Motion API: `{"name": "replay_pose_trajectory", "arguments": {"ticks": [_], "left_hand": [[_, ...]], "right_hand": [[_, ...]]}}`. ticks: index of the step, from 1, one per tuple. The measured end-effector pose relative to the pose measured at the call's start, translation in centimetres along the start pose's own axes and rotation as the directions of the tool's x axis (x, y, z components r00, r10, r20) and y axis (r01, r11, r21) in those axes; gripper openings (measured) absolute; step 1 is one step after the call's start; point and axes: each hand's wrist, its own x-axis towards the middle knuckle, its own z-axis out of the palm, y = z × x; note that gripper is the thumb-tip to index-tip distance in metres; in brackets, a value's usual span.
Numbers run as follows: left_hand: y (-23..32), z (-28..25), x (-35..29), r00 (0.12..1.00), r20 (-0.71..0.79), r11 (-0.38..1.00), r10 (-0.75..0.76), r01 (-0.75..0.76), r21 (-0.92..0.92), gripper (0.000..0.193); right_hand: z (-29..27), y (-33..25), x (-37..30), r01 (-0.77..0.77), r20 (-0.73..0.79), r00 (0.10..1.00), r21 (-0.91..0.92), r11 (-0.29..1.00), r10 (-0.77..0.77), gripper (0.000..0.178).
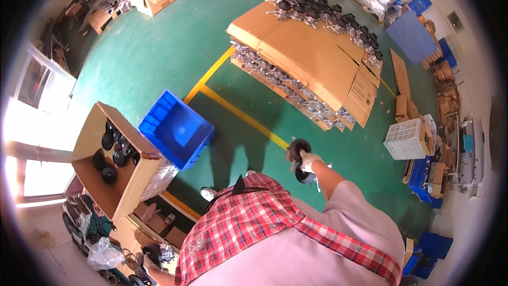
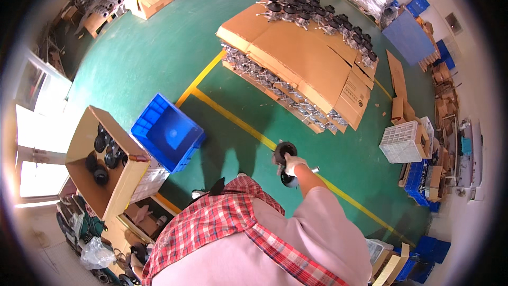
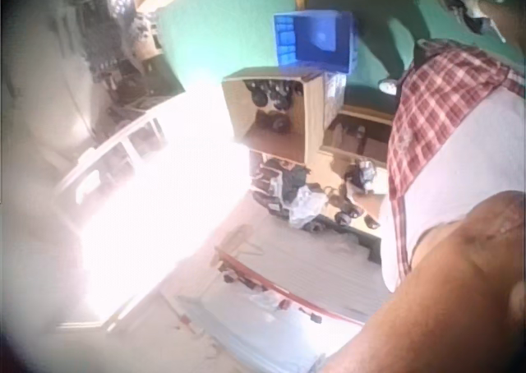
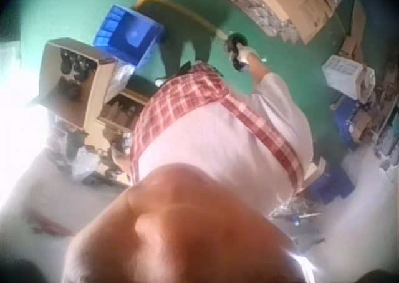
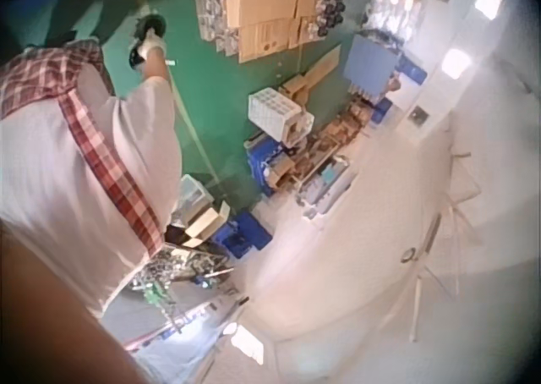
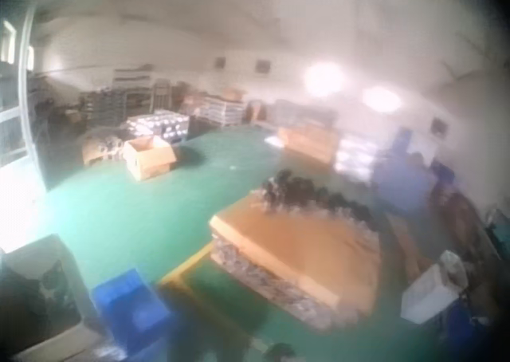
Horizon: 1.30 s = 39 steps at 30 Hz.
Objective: The person assembles mechanical components by attaching black circular parts to metal housings using a manual press. They retrieve parts from a box, position them on the press, operate the lever, and place the assembled units on the workbench.
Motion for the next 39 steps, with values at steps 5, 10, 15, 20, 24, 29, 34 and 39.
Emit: {"name": "replay_pose_trajectory", "arguments": {"ticks": [5, 10, 15, 20, 24, 29, 34, 39], "left_hand": [[3.5, 1.7, -9.0, 0.985, 0.111, 0.978, 0.129, -0.145, 0.148, 0.076], [9.3, 5.7, -17.5, 0.915, 0.325, 0.914, 0.239, -0.325, 0.242, 0.077], [20.2, 15.5, -25.9, 0.716, 0.604, 0.757, 0.35, -0.596, 0.268, 0.078], [34.0, 28.7, -34.2, 0.37, 0.801, 0.491, 0.47, -0.864, 0.111, 0.079], [47.5, 39.4, -43.9, 0.159, 0.811, 0.172, 0.564, -0.982, 0.073, 0.075], [59.9, 54.5, -55.9, -0.131, 0.86, -0.156, 0.493, -0.986, -0.061, 0.077], [65.2, 67.0, -70.5, -0.419, 0.797, -0.23, 0.435, -0.908, -0.352, 0.082], [64.5, 80.7, -85.2, -0.345, 0.87, -0.026, 0.351, -0.933, -0.359, 0.085]], "right_hand": [[5.3, 10.9, 2.5, -0.135, 0.154, 0.98, 0.036, 0.99, 0.128, 0.086], [6.5, 15.7, 6.2, -0.221, 0.212, 0.962, 0.244, 0.944, 0.17, 0.102], [2.2, 16.8, 10.3, -0.228, 0.128, 0.973, 0.426, 0.876, 0.191, 0.104], [-1.9, 19.8, 14.5, -0.277, 0.012, 0.945, 0.561, 0.78, 0.327, 0.102], [-10.0, 23.3, 14.1, -0.263, -0.085, 0.924, 0.57, 0.779, 0.374, 0.1], [-20.7, 28.9, 15.2, -0.272, -0.096, 0.904, 0.622, 0.734, 0.416, 0.093], [-28.1, 38.8, 23.6, -0.234, -0.118, 0.914, 0.626, 0.744, 0.387, 0.082], [-35.6, 50.5, 38.2, -0.066, -0.302, 0.912, 0.561, 0.825, 0.279, 0.064]]}}
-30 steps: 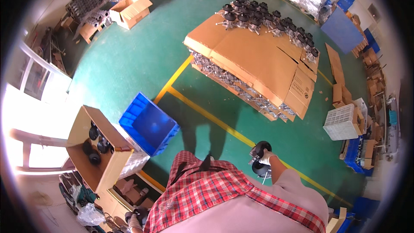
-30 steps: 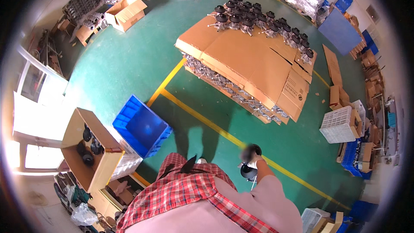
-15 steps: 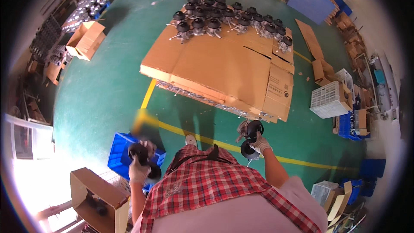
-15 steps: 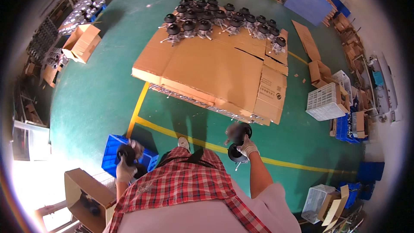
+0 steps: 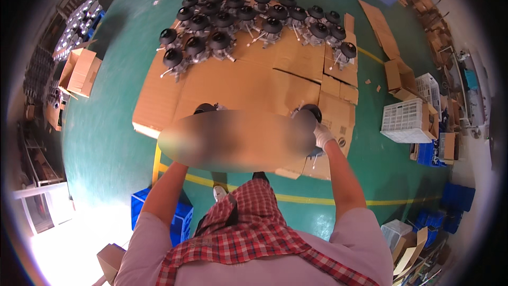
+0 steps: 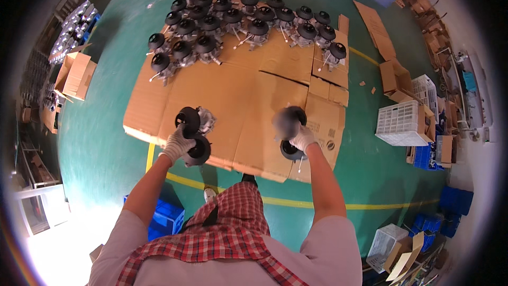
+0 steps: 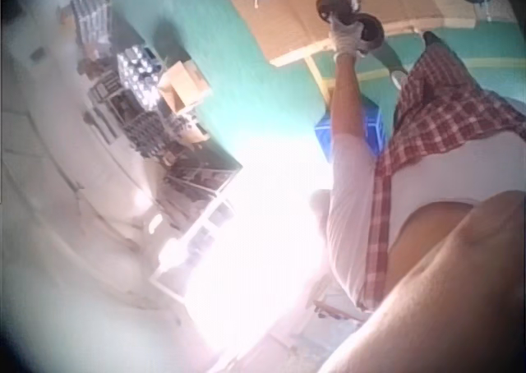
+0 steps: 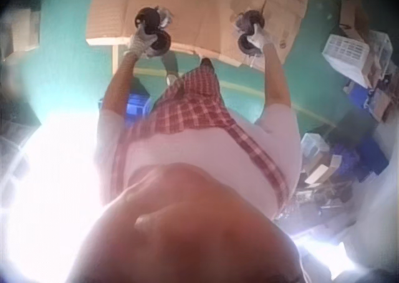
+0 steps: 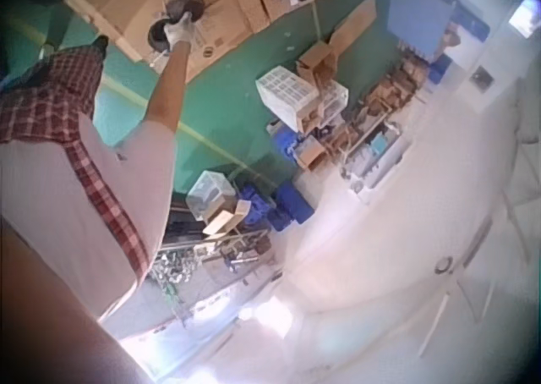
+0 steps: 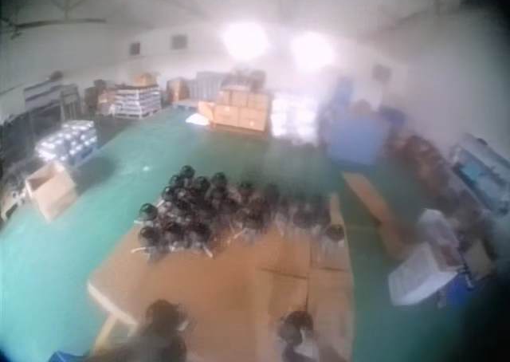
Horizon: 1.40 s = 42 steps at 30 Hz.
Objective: The person assembles mechanical components by attaching black circular parts to metal housings using a manual press. They retrieve parts from a box, position them on the press, operate the lever, and place the assembled units on the workbench.
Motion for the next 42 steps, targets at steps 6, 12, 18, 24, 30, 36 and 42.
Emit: {"name": "replay_pose_trajectory", "arguments": {"ticks": [6, 12, 18, 24, 30, 36, 42], "left_hand": [[12.2, 6.1, 16.1, 0.979, -0.016, 0.965, -0.203, 0.197, -0.171, 0.083], [19.4, 7.3, 30.0, 0.979, -0.092, 0.975, -0.181, 0.167, -0.149, 0.089], [19.7, 8.2, 38.4, 0.941, -0.271, 0.955, -0.205, 0.131, -0.268, 0.074], [20.3, 11.8, 35.0, 0.878, -0.335, 0.825, -0.342, 0.11, -0.555, 0.093], [25.9, 14.3, 35.4, 0.883, -0.286, 0.854, -0.373, 0.207, -0.477, 0.071], [24.3, 18.7, 35.5, 0.856, -0.279, 0.594, -0.436, 0.04, -0.804, 0.057], [31.6, 16.5, 37.4, 0.84, -0.307, 0.549, -0.448, -0.013, -0.836, 0.053]], "right_hand": [[-11.4, -1.1, 18.5, 0.077, -0.052, 0.995, -0.089, 0.993, -0.082, 0.067], [-18.3, -3.3, 33.1, -0.005, -0.052, 0.999, -0.206, 0.978, -0.006, 0.073], [-19.5, -2.1, 36.8, -0.063, -0.203, 0.976, 0.103, 0.993, 0.083, 0.09], [-16.8, 7.7, 37.1, -0.093, -0.284, 0.928, 0.453, 0.886, 0.243, 0.062], [-10.8, 18.2, 44.4, 0.002, -0.448, 0.893, -0.085, 0.996, -0.04, 0.023], [-14.5, 15.1, 42.5, 0.066, -0.276, 0.877, -0.741, 0.668, -0.394, 0.013], [-17.0, 7.8, 40.5, -0.119, -0.348, 0.903, 0.358, 0.926, 0.251, 0.036]]}}
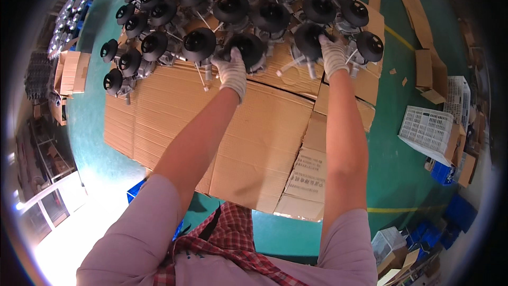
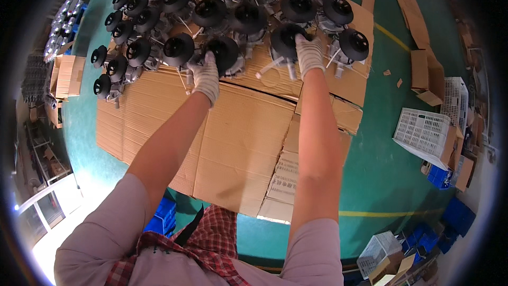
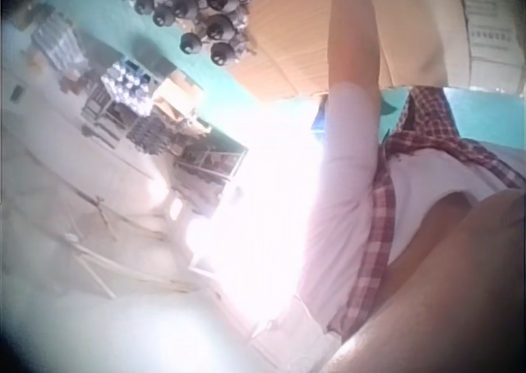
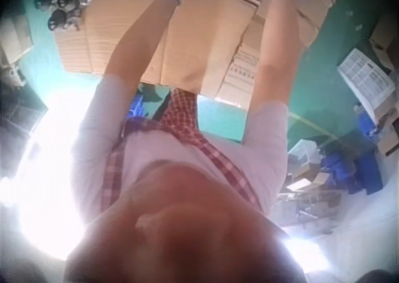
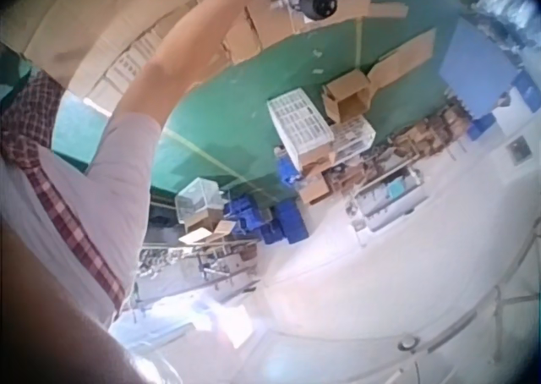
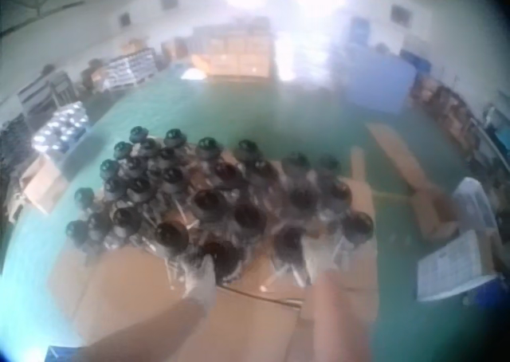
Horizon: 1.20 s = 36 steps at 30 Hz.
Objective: The person assembles mechanical components by attaching black circular parts to metal housings using a manual press. They retrieve parts from a box, position them on the press, operate the lever, and place the assembled units on the workbench.
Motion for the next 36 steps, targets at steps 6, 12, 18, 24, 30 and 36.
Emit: {"name": "replay_pose_trajectory", "arguments": {"ticks": [6, 12, 18, 24, 30, 36], "left_hand": [[-3.7, -4.4, -0.3, 0.981, 0.192, 0.979, -0.026, -0.014, 0.205, 0.05], [-7.5, -27.6, -10.9, 0.829, 0.56, 0.595, -0.015, -0.443, 0.671, 0.049], [-10.4, -57.0, -22.6, 0.84, 0.296, 0.314, -0.454, -0.16, 0.936, 0.05], [-11.5, -76.2, -36.1, 0.968, -0.208, 0.38, -0.14, 0.247, 0.892, 0.03], [-25.3, -82.4, -64.2, 0.672, -0.675, 0.859, -0.303, 0.5, 0.112, 0.029], [-33.0, -80.1, -90.6, 0.196, -0.711, 0.5, -0.675, 0.83, -0.245, 0.039]], "right_hand": [[0.9, 5.0, -4.3, 0.031, -0.229, 0.967, 0.539, 0.842, 0.11, 0.067], [2.6, 5.8, -25.7, -0.089, -0.02, 0.993, 0.539, 0.837, 0.119, 0.047], [7.3, 4.5, -45.6, -0.011, 0.315, 0.937, 0.46, 0.888, -0.151, 0.03], [9.7, -5.6, -50.8, 0.613, 0.19, 0.654, 0.433, 0.661, -0.732, 0.027], [10.5, -20.4, -60.3, 0.529, 0.36, 0.53, 0.568, 0.631, -0.768, 0.032], [18.8, -25.4, -89.5, 0.616, 0.528, -0.045, 0.683, 0.393, -0.848, 0.034]]}}
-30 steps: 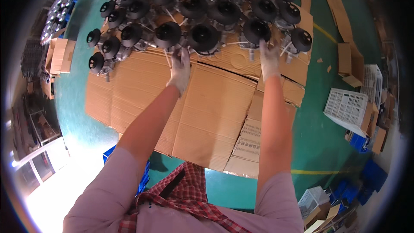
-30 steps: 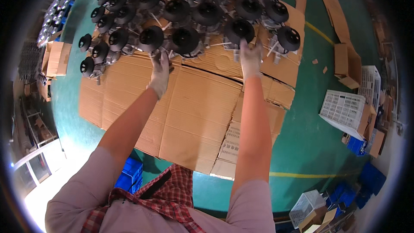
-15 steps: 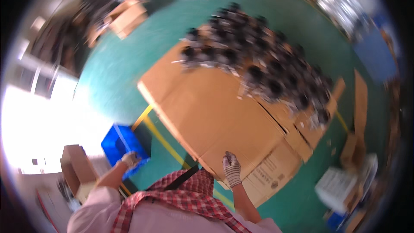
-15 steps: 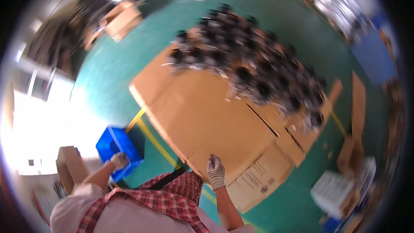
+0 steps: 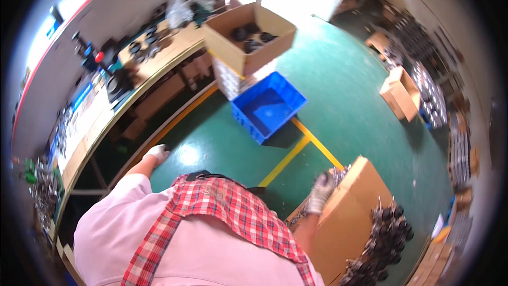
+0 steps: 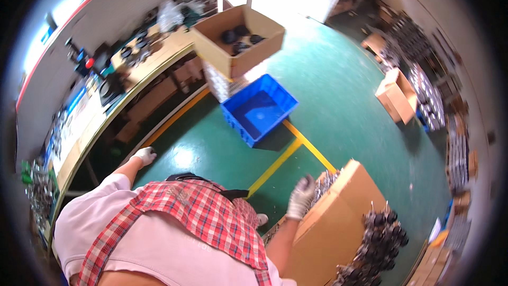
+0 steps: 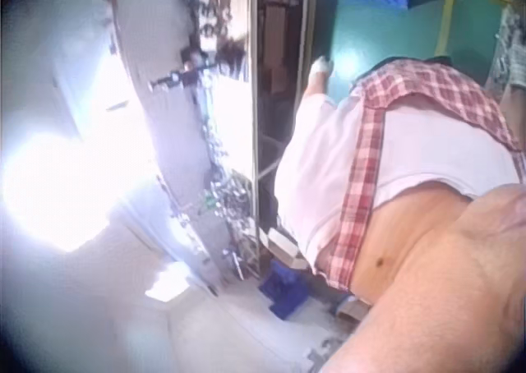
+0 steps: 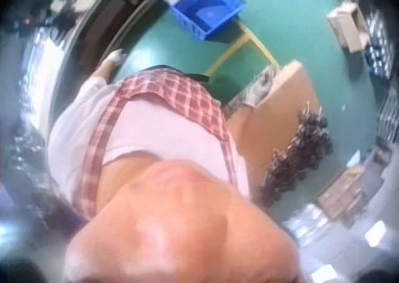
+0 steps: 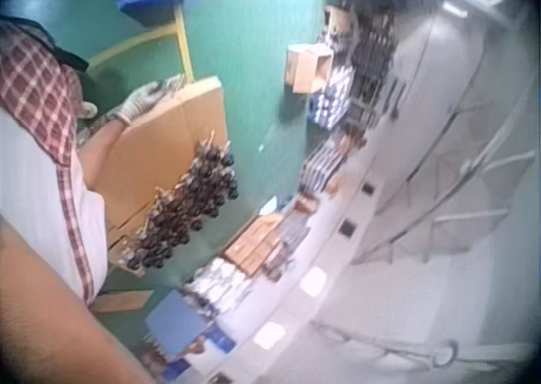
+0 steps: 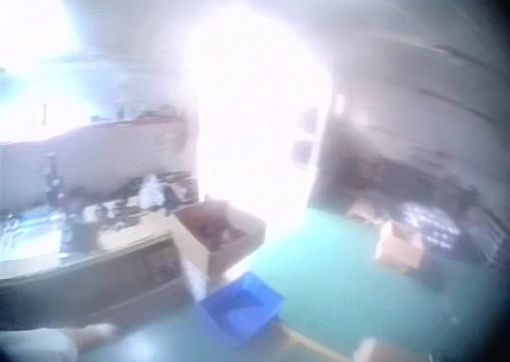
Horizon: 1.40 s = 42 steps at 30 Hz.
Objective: The person assembles mechanical components by attaching black circular parts to metal housings using a manual press. They retrieve parts from a box, position them on the press, operate the lever, and place the assembled units on the workbench.
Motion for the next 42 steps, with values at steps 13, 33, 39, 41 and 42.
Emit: {"name": "replay_pose_trajectory", "arguments": {"ticks": [13, 33, 39, 41, 42], "left_hand": [[-21.0, -6.0, 8.8, 0.826, -0.218, -0.172, -0.52, -0.351, -0.92, 0.039], [-10.9, -29.7, 35.1, 0.798, -0.028, -0.247, -0.601, -0.22, -0.944, 0.038], [-16.0, -32.0, 42.5, 0.717, 0.059, -0.385, -0.694, -0.3, -0.873, 0.035], [-17.5, -35.0, 45.6, 0.703, 0.115, -0.444, -0.702, -0.305, -0.842, 0.037], [-18.2, -36.2, 47.0, 0.696, 0.134, -0.455, -0.705, -0.3, -0.839, 0.036]], "right_hand": [[53.4, -26.7, -0.2, 0.523, 0.926, 0.179, 0.196, 0.829, -0.332, 0.036], [115.0, -45.8, 2.3, 0.616, 0.966, 0.253, -0.207, 0.76, 0.058, 0.054], [115.4, -50.0, 6.8, 0.905, 0.984, -0.173, 0.141, 0.4, 0.045, 0.068], [117.0, -50.6, 7.7, 0.938, 0.968, -0.19, 0.13, 0.322, 0.164, 0.073], [117.7, -50.8, 7.9, 0.948, 0.949, -0.179, 0.096, 0.304, 0.258, 0.075]]}}
